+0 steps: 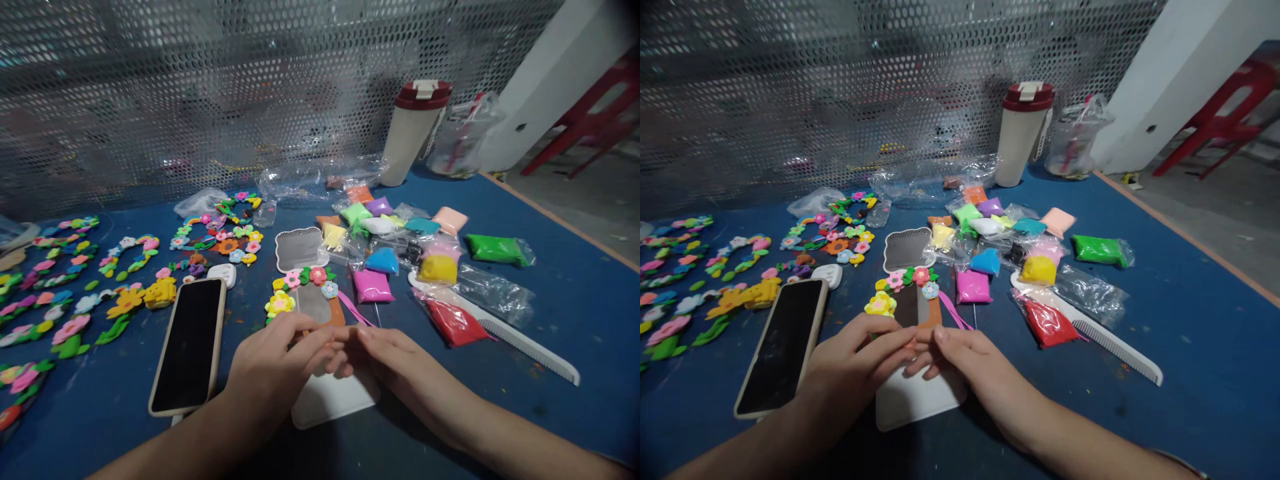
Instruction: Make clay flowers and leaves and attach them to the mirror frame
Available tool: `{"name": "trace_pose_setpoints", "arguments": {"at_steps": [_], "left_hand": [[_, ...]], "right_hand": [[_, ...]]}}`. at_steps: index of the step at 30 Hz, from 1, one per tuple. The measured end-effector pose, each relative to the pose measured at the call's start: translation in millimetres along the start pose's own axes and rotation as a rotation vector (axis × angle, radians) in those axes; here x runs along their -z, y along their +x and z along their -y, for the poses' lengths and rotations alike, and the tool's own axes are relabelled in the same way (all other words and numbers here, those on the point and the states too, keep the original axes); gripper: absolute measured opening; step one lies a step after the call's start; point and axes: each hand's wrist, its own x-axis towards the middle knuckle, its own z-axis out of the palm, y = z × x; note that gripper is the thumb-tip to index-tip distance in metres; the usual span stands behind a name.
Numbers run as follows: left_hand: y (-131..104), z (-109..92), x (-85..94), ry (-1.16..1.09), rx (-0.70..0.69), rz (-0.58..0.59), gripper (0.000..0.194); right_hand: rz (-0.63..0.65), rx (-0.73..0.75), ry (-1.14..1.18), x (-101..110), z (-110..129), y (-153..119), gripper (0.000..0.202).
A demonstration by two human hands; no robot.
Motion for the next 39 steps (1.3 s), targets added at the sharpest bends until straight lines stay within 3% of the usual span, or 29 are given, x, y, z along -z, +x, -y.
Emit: {"name": "trace_pose_setpoints", "arguments": {"at_steps": [5,9,12,14,16,20,24,28,32,36,39], "left_hand": [[2.3,1.9,4.7,0.079,-0.014,-0.103,0.030],[2.7,0.9,18.6,-0.177,-0.069,-0.158,0.034],[-3.0,-2.1,20.6,-0.268,-0.255,-0.086,0.040],[-9.9,-4.6,13.2,-0.240,-0.317,-0.034,0.031],[-17.3,-6.2,1.5,-0.253,-0.286,0.040,0.009],[-25.7,-5.2,-15.6,-0.435,-0.155,0.130,0.016],[-25.6,-3.2,-16.3,-0.482,-0.196,0.133,0.021],[-25.0,-3.5,-15.7,-0.327,-0.205,-0.058,0.024],[-25.9,-2.5,-17.1,-0.158,-0.076,0.017,0.030],[-25.9,0.2,-16.1,-0.134,-0.287,0.018,0.033],[-23.9,0.9,-15.6,0.096,-0.395,-0.069,0.032]], "right_hand": [[0.009,0.018,-0.142,2.4,4.2,-0.9,0.031],[-0.077,0.102,-0.359,4.6,7.0,-4.0,0.034],[-0.209,0.175,-0.536,6.9,9.2,-7.6,0.035],[-0.276,0.193,-0.565,9.0,10.3,-8.4,0.038],[-0.333,0.183,-0.555,11.4,11.2,-7.1,0.040],[-0.395,0.167,-0.509,15.2,12.9,-0.3,0.043],[-0.428,0.156,-0.492,15.8,13.1,4.2,0.043],[-0.440,0.161,-0.556,17.0,12.5,4.3,0.045],[-0.458,0.227,-0.689,20.3,16.2,4.7,0.044],[-0.388,0.381,-1.049,20.6,22.1,3.7,0.041],[-0.337,0.427,-1.166,18.7,24.8,1.4,0.035]]}}
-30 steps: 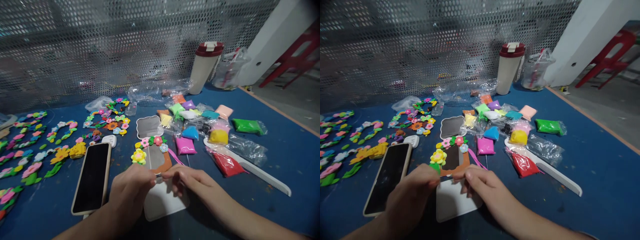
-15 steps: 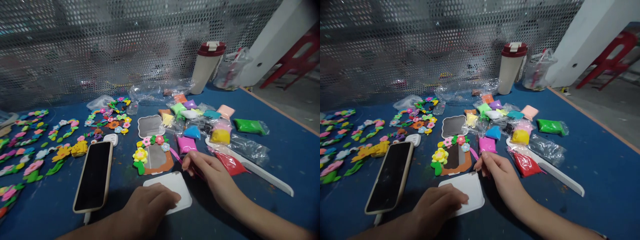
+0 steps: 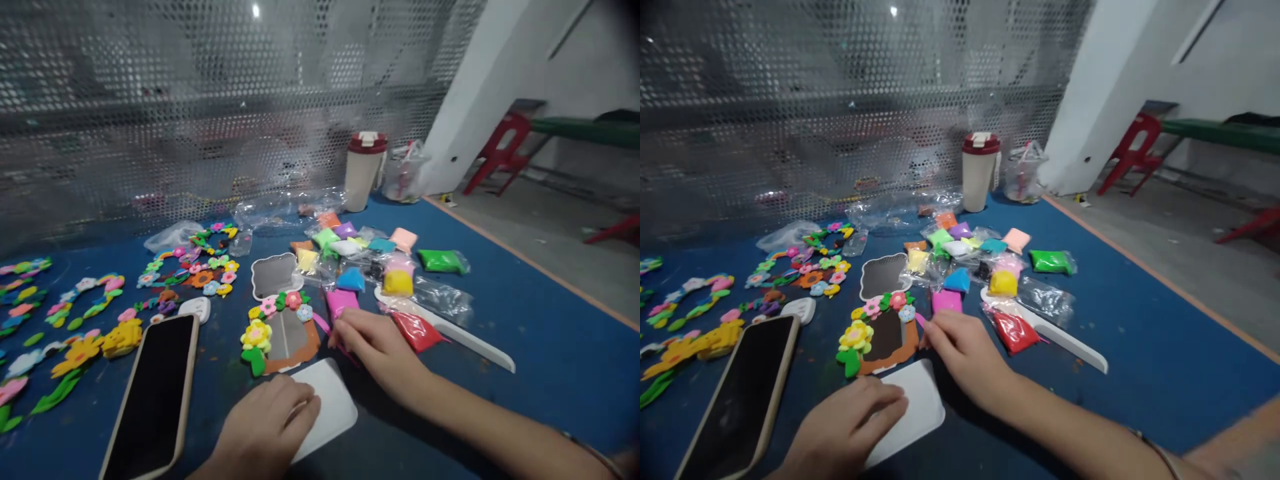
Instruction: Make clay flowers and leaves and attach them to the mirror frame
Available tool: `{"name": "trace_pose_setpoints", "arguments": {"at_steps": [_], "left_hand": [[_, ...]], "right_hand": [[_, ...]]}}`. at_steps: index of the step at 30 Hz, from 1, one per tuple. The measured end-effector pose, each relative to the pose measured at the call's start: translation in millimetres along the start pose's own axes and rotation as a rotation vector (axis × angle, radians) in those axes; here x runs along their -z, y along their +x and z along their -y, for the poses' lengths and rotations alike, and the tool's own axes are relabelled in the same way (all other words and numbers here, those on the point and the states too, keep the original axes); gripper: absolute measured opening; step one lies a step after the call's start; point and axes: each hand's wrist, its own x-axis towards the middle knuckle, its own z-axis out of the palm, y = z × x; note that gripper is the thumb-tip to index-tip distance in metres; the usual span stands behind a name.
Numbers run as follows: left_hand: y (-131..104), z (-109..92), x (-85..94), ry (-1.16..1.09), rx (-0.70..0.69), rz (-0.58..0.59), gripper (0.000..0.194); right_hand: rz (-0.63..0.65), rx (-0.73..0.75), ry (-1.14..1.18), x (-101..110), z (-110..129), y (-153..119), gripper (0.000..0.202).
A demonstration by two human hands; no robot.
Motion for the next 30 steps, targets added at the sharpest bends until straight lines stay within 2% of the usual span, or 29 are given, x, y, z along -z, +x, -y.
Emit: {"name": "trace_pose_setpoints", "arguments": {"at_steps": [2,5,7,11,14,16,20,22,23,27,30], "left_hand": [[1.4,-0.1,-0.2,0.063,-0.093,-0.041,0.030],[3.3,-2.1,0.3,0.005,-0.137,-0.064,0.022],[4.5,-3.8,1.6,-0.076,-0.110,-0.030,0.018],[5.0,-4.4,4.3,-0.286,0.045,0.108,0.016],[3.4,-2.6,3.6,-0.360,0.140,0.200,0.011],[2.4,-1.4,2.6,-0.373,0.167,0.236,0.010],[1.8,-0.3,2.5,-0.386,0.161,0.267,0.008],[1.7,-0.2,2.7,-0.391,0.153,0.257,0.008],[1.6,-0.1,2.4,-0.392,0.153,0.246,0.007],[1.2,0.2,0.1,-0.390,0.164,0.211,0.008],[0.8,0.8,-1.2,-0.392,0.167,0.226,0.008]], "right_hand": [[-0.030,0.022,-0.077,3.2,0.1,1.9,0.033],[-0.152,0.010,-0.240,19.8,-8.5,11.7,0.023],[-0.280,-0.054,-0.349,43.2,-22.4,19.8,0.016],[-0.531,-0.263,-0.479,106.4,-62.3,24.9,0.027],[-0.565,-0.350,-0.466,136.2,-86.9,21.0,0.024],[-0.512,-0.341,-0.413,136.9,-93.4,19.6,0.029],[-0.353,-0.201,-0.315,110.6,-86.5,22.9,0.052],[-0.336,-0.155,-0.299,102.2,-81.6,24.7,0.042],[-0.363,-0.145,-0.294,101.9,-80.5,24.9,0.037],[-0.605,-0.139,-0.283,115.9,-86.4,22.2,0.030],[-0.641,-0.112,-0.293,116.8,-93.2,21.6,0.029]]}}
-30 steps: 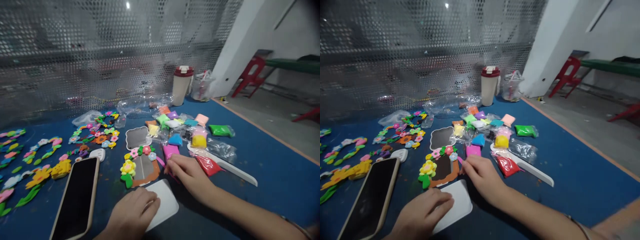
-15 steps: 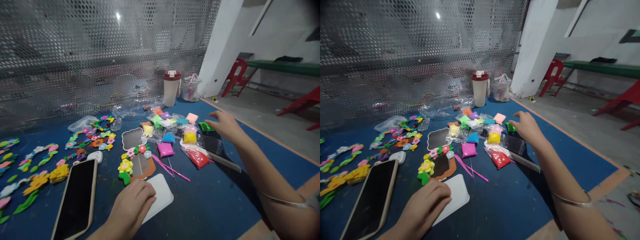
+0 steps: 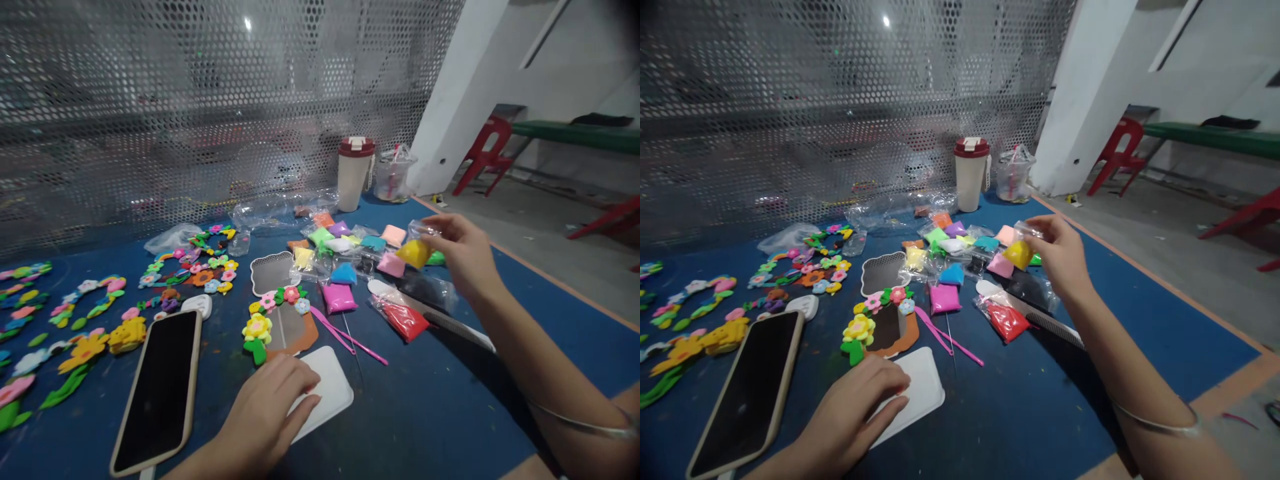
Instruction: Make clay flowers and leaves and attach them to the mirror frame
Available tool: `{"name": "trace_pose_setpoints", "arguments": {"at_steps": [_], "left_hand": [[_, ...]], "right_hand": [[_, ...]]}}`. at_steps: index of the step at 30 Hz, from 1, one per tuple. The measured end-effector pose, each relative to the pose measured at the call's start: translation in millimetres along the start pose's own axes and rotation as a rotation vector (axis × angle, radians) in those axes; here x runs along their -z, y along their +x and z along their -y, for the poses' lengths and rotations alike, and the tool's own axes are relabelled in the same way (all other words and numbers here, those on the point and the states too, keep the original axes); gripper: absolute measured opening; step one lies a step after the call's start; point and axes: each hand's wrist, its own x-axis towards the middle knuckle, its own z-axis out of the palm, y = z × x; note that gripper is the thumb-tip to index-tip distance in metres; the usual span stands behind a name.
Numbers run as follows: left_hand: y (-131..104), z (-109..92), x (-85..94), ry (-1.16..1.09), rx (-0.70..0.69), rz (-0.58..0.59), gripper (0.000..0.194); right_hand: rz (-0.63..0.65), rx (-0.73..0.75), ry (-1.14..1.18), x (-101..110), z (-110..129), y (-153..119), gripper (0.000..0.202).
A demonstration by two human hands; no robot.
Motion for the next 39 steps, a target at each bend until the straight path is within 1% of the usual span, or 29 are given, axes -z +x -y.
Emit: {"name": "trace_pose_setpoints", "arguments": {"at_steps": [3,5,7,8,10,12,14,16,18,19,21,23,24,26,29,30,31,33,35,36,37,38,39], "left_hand": [[0.1,1.0,0.0,-0.004,0.005,0.010,0.008],[-0.1,1.6,0.1,-0.014,0.003,0.007,0.009],[-0.7,1.9,0.1,-0.028,-0.001,-0.002,0.010],[-1.1,1.9,0.1,-0.035,-0.002,-0.006,0.010],[-1.8,1.3,0.6,-0.048,-0.002,-0.007,0.009],[-1.9,0.4,1.7,-0.057,-0.004,-0.009,0.009],[-1.3,0.0,3.3,-0.063,-0.001,-0.023,0.010],[-0.5,0.3,4.1,-0.066,0.003,-0.039,0.010],[-0.4,0.6,3.2,-0.070,0.004,-0.046,0.010],[-0.7,0.2,2.2,-0.073,0.002,-0.052,0.010],[-1.7,-2.5,1.2,-0.068,-0.008,-0.090,0.011],[-0.9,-8.0,6.2,-0.059,-0.011,-0.169,0.013],[1.3,-11.3,12.5,-0.048,-0.005,-0.221,0.015],[11.2,-16.6,34.0,-0.082,0.090,-0.316,0.015],[40.1,-14.2,79.4,-0.089,0.334,-0.423,0.015],[51.8,-10.2,93.6,-0.103,0.402,-0.423,0.018],[63.3,-5.1,105.7,-0.132,0.423,-0.394,0.022],[82.6,5.9,121.0,-0.266,0.399,-0.263,0.024],[93.9,14.0,124.9,-0.390,0.374,-0.150,0.018],[96.3,16.4,123.9,-0.433,0.368,-0.120,0.015],[97.1,17.6,121.7,-0.461,0.366,-0.112,0.012],[96.6,17.9,119.2,-0.476,0.372,-0.128,0.011],[95.5,17.5,116.6,-0.482,0.386,-0.161,0.010]], "right_hand": [[0.026,0.073,-0.069,-12.9,8.1,-7.1,0.019],[0.001,0.138,-0.143,-22.4,22.9,-11.9,0.021],[0.006,0.212,-0.186,-31.0,42.2,-13.4,0.023],[0.039,0.254,-0.197,-35.5,52.3,-12.4,0.022],[0.147,0.340,-0.212,-46.9,70.2,-6.7,0.021],[0.257,0.397,-0.220,-62.1,82.6,2.7,0.026],[0.381,0.445,-0.214,-79.1,88.4,13.9,0.035],[0.515,0.481,-0.195,-92.9,89.3,25.1,0.028],[0.582,0.478,-0.161,-98.9,87.6,35.2,0.026],[0.589,0.461,-0.137,-98.2,86.6,39.7,0.025],[0.576,0.411,-0.064,-90.3,85.8,46.4,0.011],[0.562,0.343,0.040,-77.1,88.1,48.9,0.011],[0.583,0.317,0.104,-70.2,90.7,48.2,0.013],[0.674,0.291,0.233,-58.4,99.0,43.2,0.014],[0.810,0.279,0.377,-49.0,115.5,31.1,0.018],[0.867,0.262,0.441,-47.8,120.7,27.2,0.019],[0.932,0.223,0.546,-47.4,125.3,23.7,0.020],[1.011,0.171,0.680,-47.7,131.9,18.8,0.021],[1.037,0.150,0.741,-48.7,135.0,16.7,0.021],[1.039,0.145,0.751,-49.2,135.6,16.3,0.021],[1.028,0.138,0.753,-49.6,136.1,16.2,0.021],[0.983,0.137,0.738,-50.0,136.7,16.0,0.023],[0.897,0.140,0.694,-50.2,137.6,15.4,0.025]]}}
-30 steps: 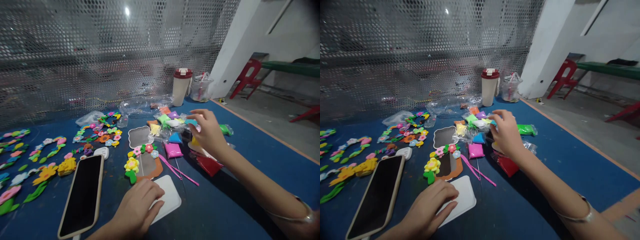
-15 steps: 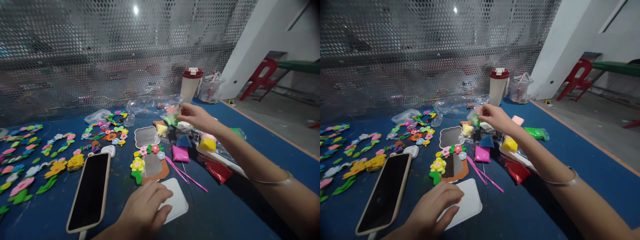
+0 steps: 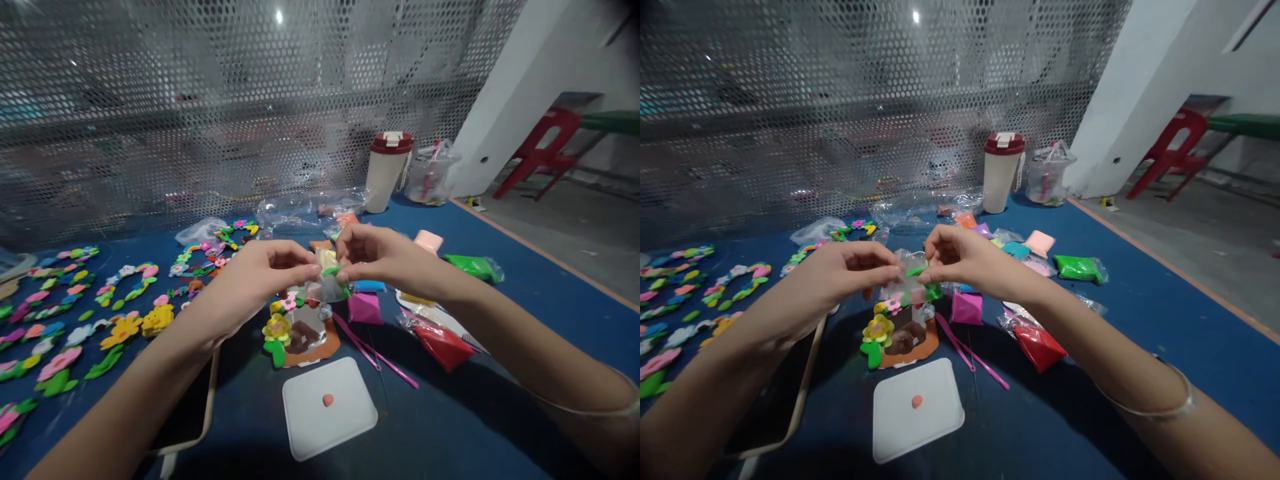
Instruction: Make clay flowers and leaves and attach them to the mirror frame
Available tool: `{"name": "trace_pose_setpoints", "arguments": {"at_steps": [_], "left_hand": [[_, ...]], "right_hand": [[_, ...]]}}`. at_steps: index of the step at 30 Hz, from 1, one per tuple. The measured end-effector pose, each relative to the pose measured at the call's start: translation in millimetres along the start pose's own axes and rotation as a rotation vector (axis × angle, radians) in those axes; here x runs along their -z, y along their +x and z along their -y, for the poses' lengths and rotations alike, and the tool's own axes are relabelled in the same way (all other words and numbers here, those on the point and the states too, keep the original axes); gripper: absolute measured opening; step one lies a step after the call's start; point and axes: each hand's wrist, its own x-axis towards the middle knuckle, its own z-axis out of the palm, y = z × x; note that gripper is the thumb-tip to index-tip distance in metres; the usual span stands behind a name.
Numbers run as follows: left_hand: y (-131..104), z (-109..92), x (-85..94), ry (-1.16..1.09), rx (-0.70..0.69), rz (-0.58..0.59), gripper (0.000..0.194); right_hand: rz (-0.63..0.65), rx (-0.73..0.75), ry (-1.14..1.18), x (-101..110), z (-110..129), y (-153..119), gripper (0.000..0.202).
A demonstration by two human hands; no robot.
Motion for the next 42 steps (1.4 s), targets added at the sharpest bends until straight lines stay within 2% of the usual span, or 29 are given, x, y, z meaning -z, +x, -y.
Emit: {"name": "trace_pose_setpoints", "arguments": {"at_steps": [2,3,4,6,7,10,13,17,20,22,24,26,27,29,31,35,38,42], "left_hand": [[-3.1,1.3,-3.6,0.000,0.015,-0.097,0.010],[-4.4,1.1,-4.9,0.014,0.020,-0.146,0.011],[-5.2,0.5,-5.8,0.035,0.019,-0.182,0.012],[-6.4,-1.8,-6.7,0.099,-0.009,-0.208,0.014],[-7.1,-3.4,-6.8,0.141,-0.036,-0.204,0.014],[-10.1,-7.5,-6.0,0.258,-0.114,-0.156,0.011],[-13.7,-8.2,-5.9,0.250,-0.131,-0.112,0.008],[-17.0,-5.1,-8.0,0.143,-0.171,-0.216,0.014],[-17.7,-3.2,-7.9,0.319,-0.228,-0.243,0.017],[-16.7,-2.2,-6.1,0.403,-0.257,-0.249,0.019],[-14.4,-0.9,-3.4,0.319,-0.238,-0.268,0.020],[-11.6,0.6,-1.0,0.132,-0.180,-0.261,0.017],[-10.4,1.3,-0.2,0.048,-0.146,-0.244,0.015],[-8.8,2.9,0.0,-0.050,-0.096,-0.215,0.011],[-8.6,4.4,-1.6,-0.044,-0.086,-0.230,0.009],[-10.6,6.9,-6.6,0.106,-0.156,-0.333,0.011],[-12.1,7.0,-9.0,0.182,-0.196,-0.334,0.017],[-13.6,5.5,-11.8,0.264,-0.237,-0.333,0.015]], "right_hand": [[-0.203,0.018,-0.163,-4.1,2.1,-0.4,0.031],[-0.266,0.025,-0.229,-7.6,3.7,-1.1,0.032],[-0.277,0.021,-0.262,-11.9,5.6,-2.1,0.031],[-0.125,0.018,-0.199,-22.2,9.3,-4.3,0.026],[-0.095,0.013,-0.199,-27.4,11.0,-5.2,0.025],[-0.178,0.025,-0.276,-39.2,14.8,-6.3,0.026],[-0.226,0.068,-0.369,-41.8,18.8,-6.4,0.026],[-0.279,0.107,-0.415,-36.2,25.4,-8.7,0.028],[-0.232,0.117,-0.357,-31.3,24.9,-9.4,0.028],[-0.253,0.172,-0.289,-28.9,19.6,-7.5,0.020],[-0.310,0.191,-0.197,-27.1,11.5,-4.1,0.005],[-0.261,0.119,-0.045,-25.3,3.2,-0.5,0.024],[-0.208,0.074,0.046,-24.5,-0.1,0.9,0.028],[-0.132,0.008,0.201,-23.0,-4.2,2.5,0.023],[-0.148,-0.007,0.262,-22.1,-5.7,2.6,0.016],[-0.234,0.016,0.205,-23.1,-5.6,0.9,0.017],[-0.241,0.042,0.147,-26.2,-4.3,-0.8,0.019],[-0.225,0.065,0.020,-31.5,0.3,-3.3,0.020]]}}
